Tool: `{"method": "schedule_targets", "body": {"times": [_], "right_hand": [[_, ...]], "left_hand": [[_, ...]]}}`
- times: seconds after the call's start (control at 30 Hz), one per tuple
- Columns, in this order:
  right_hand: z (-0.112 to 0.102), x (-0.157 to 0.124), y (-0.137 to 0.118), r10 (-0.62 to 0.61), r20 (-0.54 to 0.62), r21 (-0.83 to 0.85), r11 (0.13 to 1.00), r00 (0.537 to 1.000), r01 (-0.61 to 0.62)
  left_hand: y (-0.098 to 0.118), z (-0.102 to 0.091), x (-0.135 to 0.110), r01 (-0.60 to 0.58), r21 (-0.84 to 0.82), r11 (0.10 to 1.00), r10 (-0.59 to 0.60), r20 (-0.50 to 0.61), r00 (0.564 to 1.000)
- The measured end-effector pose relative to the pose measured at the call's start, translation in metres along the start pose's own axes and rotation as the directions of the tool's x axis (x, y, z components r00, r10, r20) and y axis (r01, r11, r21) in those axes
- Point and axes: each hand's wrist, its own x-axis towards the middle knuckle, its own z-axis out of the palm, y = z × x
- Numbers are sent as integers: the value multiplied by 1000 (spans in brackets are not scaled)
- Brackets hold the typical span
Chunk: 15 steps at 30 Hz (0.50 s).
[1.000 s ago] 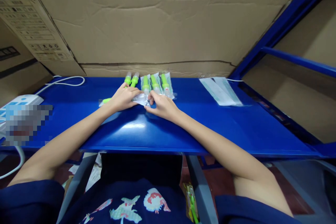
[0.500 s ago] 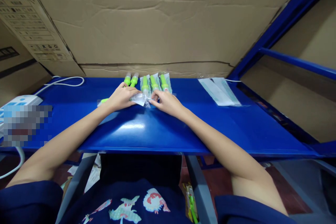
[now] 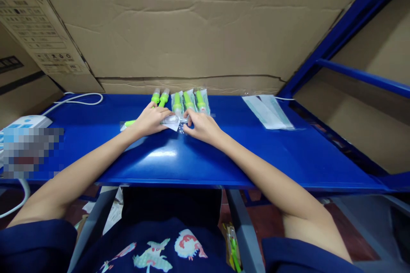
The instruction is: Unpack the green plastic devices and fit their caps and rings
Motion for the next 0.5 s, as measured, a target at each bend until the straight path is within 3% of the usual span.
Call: {"method": "schedule_targets", "body": {"times": [0.1, 0.27, 0.5], "right_hand": [[2, 2, 6, 15, -39, 3, 1000, 999, -15], [4, 5, 11, 77, -46, 278, 959, 996, -62], [4, 12, 14, 293, 56, 628, 733, 954, -262]], "left_hand": [[-1, 0, 0, 2, 1, 1000, -2, -6, 1000], [0, 2, 1, -9, -35, 999, 9, -1, 1000], [0, 3, 1, -88, -65, 994, 87, -16, 996]]}}
